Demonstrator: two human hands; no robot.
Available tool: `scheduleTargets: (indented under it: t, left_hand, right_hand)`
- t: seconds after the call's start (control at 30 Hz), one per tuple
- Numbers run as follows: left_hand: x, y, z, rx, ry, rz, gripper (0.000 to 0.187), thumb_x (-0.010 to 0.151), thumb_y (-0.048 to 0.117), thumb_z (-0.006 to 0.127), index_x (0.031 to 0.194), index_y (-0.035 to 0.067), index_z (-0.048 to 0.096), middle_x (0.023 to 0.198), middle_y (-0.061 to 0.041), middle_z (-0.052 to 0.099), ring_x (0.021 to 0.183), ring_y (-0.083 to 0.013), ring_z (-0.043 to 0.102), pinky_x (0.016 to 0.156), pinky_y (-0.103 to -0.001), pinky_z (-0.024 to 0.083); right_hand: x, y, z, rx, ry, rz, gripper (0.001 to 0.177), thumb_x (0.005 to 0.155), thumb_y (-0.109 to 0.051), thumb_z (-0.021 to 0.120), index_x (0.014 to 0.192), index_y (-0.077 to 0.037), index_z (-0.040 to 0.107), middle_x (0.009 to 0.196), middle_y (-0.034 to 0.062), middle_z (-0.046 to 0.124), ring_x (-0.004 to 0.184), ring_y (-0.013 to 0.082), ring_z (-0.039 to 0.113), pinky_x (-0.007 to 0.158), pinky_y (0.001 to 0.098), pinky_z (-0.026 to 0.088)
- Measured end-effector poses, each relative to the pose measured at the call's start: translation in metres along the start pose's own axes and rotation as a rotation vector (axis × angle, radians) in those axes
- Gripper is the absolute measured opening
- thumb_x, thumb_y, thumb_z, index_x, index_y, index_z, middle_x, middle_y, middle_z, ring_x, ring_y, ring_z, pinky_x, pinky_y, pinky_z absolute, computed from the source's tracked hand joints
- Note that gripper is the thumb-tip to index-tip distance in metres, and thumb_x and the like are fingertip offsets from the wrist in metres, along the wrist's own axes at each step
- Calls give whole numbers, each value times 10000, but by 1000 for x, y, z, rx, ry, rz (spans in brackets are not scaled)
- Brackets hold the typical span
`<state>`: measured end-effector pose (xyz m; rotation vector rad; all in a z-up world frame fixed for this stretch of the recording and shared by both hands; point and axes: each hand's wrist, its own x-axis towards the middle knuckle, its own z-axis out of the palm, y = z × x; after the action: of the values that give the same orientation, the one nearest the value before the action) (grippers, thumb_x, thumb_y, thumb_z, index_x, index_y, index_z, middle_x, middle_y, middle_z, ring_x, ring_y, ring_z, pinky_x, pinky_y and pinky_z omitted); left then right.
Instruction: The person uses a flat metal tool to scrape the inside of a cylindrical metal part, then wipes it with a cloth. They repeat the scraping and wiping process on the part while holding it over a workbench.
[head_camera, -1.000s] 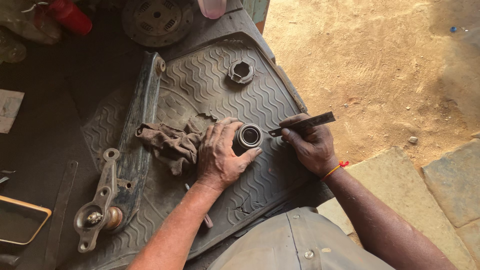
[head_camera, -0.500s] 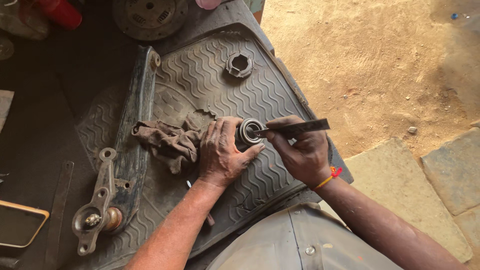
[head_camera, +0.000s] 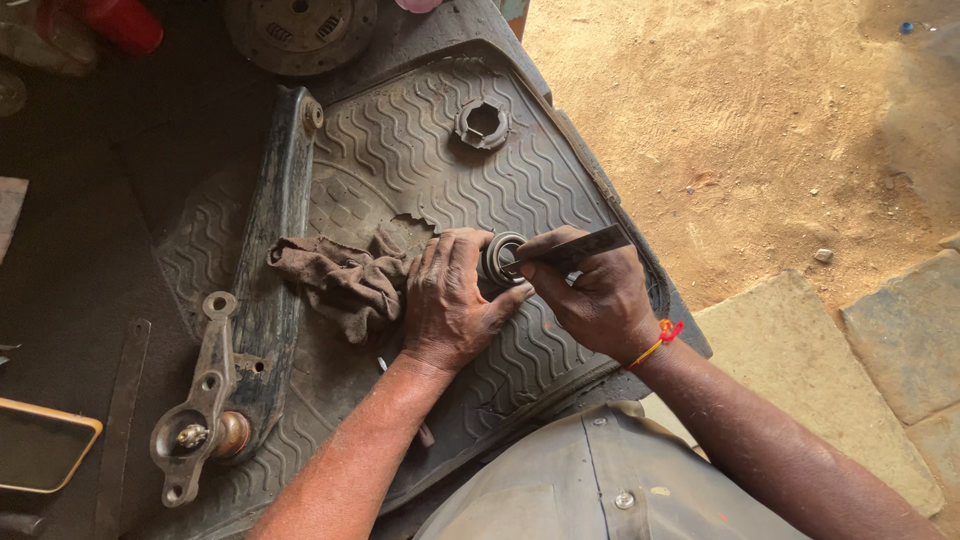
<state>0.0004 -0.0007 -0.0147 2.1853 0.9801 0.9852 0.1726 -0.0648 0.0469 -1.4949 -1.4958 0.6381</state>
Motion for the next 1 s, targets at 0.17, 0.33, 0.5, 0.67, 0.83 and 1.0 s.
scheduleTargets:
  t: [0.17, 0.33, 0.5, 0.67, 0.83, 1.0]
  left_hand:
    - [-3, -7, 5, 44, 28, 71, 679, 879, 638, 678, 1238, 70, 583, 1189, -134, 626, 1127, -364, 615, 977, -506, 467]
    - [-5, -10, 8, 50, 52, 86, 730, 892, 707, 587, 1256, 75, 579, 1200, -137, 614, 1131, -364, 615, 978, -512, 469]
    - [-3, -4, 6, 26, 55, 35, 685, 859, 646, 688, 1211, 72, 564, 1131, -137, 605, 1049, -372, 618, 905, -503, 487]
    - [-1, 5, 3, 65, 42, 20, 664, 707, 376, 877, 1181, 66, 530, 1100, -152, 586, 1007, -390, 615, 863, -511, 489]
    - [-3, 8, 3, 89, 39, 19, 675, 702, 344, 919, 1174, 72, 520, 1099, -155, 574, 986, -387, 611, 844, -507, 496]
    - [-2, 9, 1, 85, 56, 87, 644, 729, 329, 919, 1158, 76, 511, 1091, -151, 573, 983, -358, 616, 849, -486, 504]
  right_hand:
    - [16, -11, -9, -105, -140, -153, 109, 902, -92, 741, 1006, -62, 733, 835, 88, 744, 725, 168, 739, 656, 298, 571]
    - [18, -17, 2, -146, -82, -54, 98, 878, -85, 749, 974, -65, 758, 780, 100, 734, 660, 177, 733, 616, 311, 557]
    - [2, -11, 16, -40, 115, -44, 114, 920, -49, 725, 1031, -36, 748, 844, 66, 758, 713, 145, 737, 651, 275, 565]
    - [-1, -9, 22, -15, 203, -79, 131, 929, -38, 744, 1056, -8, 735, 881, 80, 745, 783, 108, 708, 695, 258, 564]
    - [5, -4, 24, 127, 296, 144, 143, 946, -20, 716, 1087, -3, 708, 853, 67, 750, 762, 124, 734, 674, 267, 602]
    - [21, 6, 7, 218, 394, 1, 165, 1019, -12, 652, 1169, -5, 582, 957, 75, 700, 864, 145, 773, 774, 307, 641]
